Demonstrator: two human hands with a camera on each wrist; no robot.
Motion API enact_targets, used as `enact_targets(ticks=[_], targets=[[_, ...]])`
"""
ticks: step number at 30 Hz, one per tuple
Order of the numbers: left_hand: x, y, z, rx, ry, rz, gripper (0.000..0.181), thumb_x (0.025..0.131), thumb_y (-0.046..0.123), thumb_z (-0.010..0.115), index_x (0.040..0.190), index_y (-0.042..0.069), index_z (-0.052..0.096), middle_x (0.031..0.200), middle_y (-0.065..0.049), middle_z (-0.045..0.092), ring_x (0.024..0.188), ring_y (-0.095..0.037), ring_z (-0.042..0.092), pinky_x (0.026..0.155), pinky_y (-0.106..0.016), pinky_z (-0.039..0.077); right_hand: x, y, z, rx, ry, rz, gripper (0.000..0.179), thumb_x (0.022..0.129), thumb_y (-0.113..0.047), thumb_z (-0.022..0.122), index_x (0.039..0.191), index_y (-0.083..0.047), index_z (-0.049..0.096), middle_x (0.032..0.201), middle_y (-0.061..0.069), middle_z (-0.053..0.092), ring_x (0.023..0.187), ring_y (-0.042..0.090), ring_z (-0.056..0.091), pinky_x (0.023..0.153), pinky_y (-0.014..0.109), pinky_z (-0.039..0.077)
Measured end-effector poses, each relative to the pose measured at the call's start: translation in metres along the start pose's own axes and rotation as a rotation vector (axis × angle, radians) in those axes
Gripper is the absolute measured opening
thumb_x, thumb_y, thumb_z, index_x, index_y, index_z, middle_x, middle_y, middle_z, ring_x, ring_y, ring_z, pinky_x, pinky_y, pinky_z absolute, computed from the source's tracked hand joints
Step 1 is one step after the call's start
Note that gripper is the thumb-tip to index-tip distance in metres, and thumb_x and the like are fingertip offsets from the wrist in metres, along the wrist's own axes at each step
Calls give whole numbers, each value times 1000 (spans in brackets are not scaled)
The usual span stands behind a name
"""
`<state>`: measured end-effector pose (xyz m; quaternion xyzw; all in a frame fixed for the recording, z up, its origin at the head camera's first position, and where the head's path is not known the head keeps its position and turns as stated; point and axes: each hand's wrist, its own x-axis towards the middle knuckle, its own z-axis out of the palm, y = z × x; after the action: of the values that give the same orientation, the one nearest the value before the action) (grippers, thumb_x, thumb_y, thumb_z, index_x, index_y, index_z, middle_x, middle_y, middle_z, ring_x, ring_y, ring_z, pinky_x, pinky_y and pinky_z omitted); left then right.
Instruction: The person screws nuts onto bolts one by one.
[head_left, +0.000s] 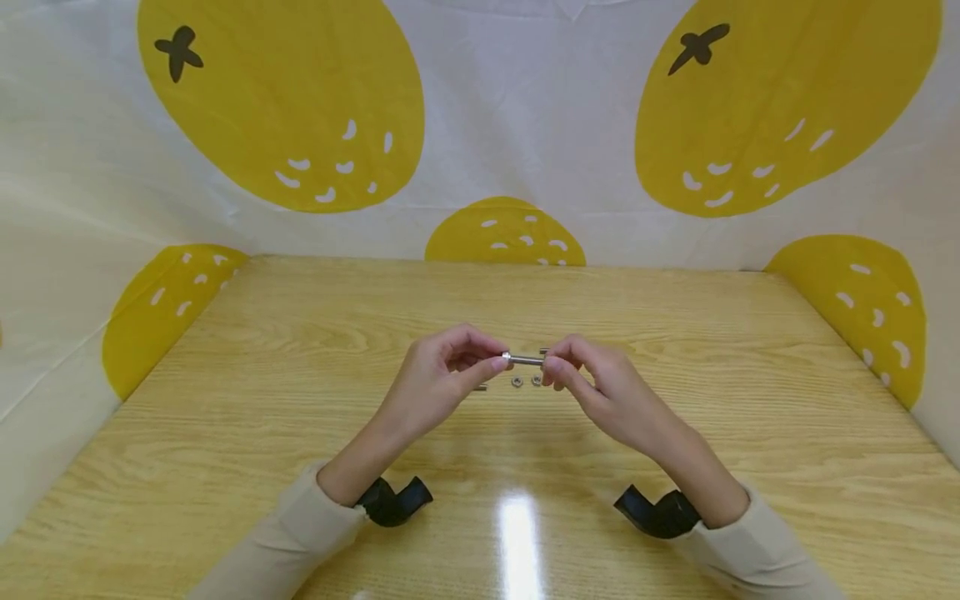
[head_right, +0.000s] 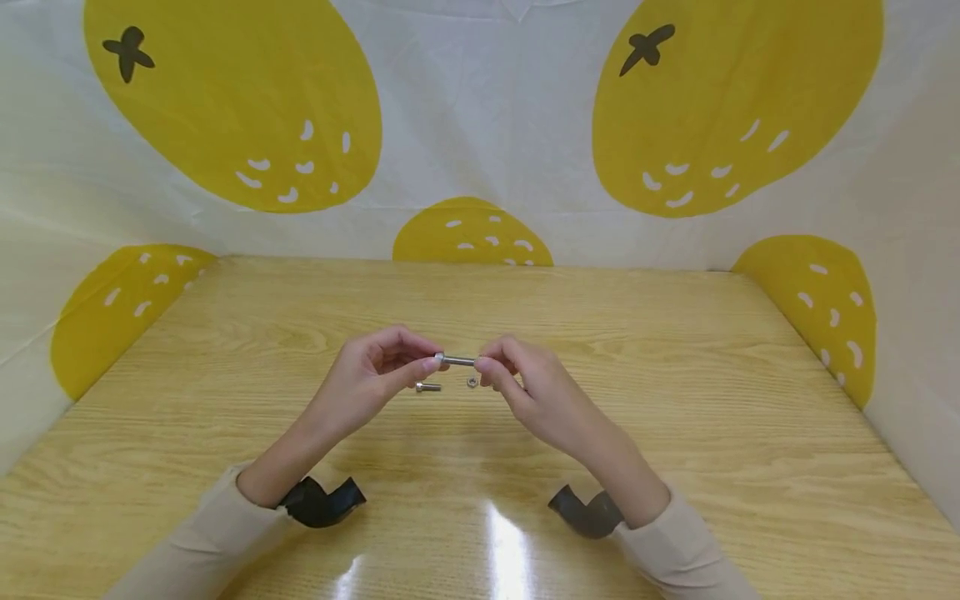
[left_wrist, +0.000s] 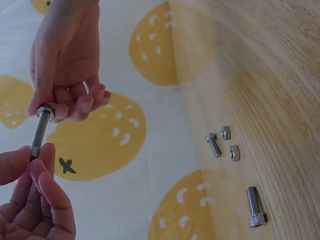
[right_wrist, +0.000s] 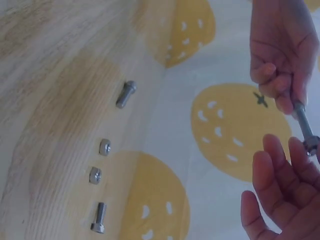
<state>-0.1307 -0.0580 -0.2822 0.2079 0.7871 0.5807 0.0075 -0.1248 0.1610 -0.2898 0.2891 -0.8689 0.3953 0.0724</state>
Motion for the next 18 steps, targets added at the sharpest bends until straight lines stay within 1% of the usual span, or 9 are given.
enact_targets(ticks=[1,5,7,8,10,11,13,15,18], targets=[[0,0,0,-1,-2,1,14,86,17,68,98,9,67,89,-5,69,72,-14,63,62,-27,53,0,-1,1,-1,1,23,15,97,-13,47,90,-9,59,79,-4,63,74,9,56,67,25,49],[0,0,1,-2,-6,5,14,86,17,68,97,9,67,89,-6,69,72,-14,63,61,-29,52,2,-1,2,9,11,115,33,101,-22,40,80,-10,62,73,-2,62,71,14,57,64,25,47],[0,-1,1,-4,-6,7,14,86,17,67,97,9,67,89,-7,69,71,-14,63,61,-28,52,2,-1,1,11,10,141,34,101,-26,39,83,-10,63,75,-2,63,73,16,57,62,26,46],[0,-1,1,-5,-5,5,14,86,17,67,97,9,67,89,-7,69,71,-14,63,60,-27,51,2,-1,0,10,7,138,30,100,-26,42,87,-9,63,78,-1,63,74,16,57,63,26,46],[0,-1,1,-6,-4,2,14,86,17,67,98,9,67,90,-8,69,71,-14,63,60,-25,51,1,-1,-2,9,9,115,19,96,-25,52,99,-9,60,85,-1,63,77,13,57,66,26,46],[0,-1,1,-7,-3,1,14,86,17,67,98,9,67,90,-9,69,72,-14,63,60,-25,51,1,-2,-3,6,13,94,19,93,-24,57,104,-9,58,88,-1,63,79,12,57,69,25,47],[0,-1,0,-7,-1,-3,14,86,17,67,98,9,67,90,-7,69,72,-14,63,62,-24,52,1,-2,-4,3,25,35,29,87,-18,66,110,-9,53,94,0,62,80,9,56,73,25,47],[0,-1,0,-10,0,-6,15,86,17,67,98,9,67,91,-7,69,72,-14,63,63,-25,53,1,-2,-4,-1,50,-15,32,82,-13,71,109,-8,53,95,-1,62,79,7,55,73,23,47],[0,-1,0,-13,2,-5,15,86,17,67,98,9,67,91,-6,68,72,-14,63,64,-25,53,2,-1,-4,-6,81,-69,27,81,-7,71,103,-8,55,92,-3,62,80,6,55,73,23,48]])
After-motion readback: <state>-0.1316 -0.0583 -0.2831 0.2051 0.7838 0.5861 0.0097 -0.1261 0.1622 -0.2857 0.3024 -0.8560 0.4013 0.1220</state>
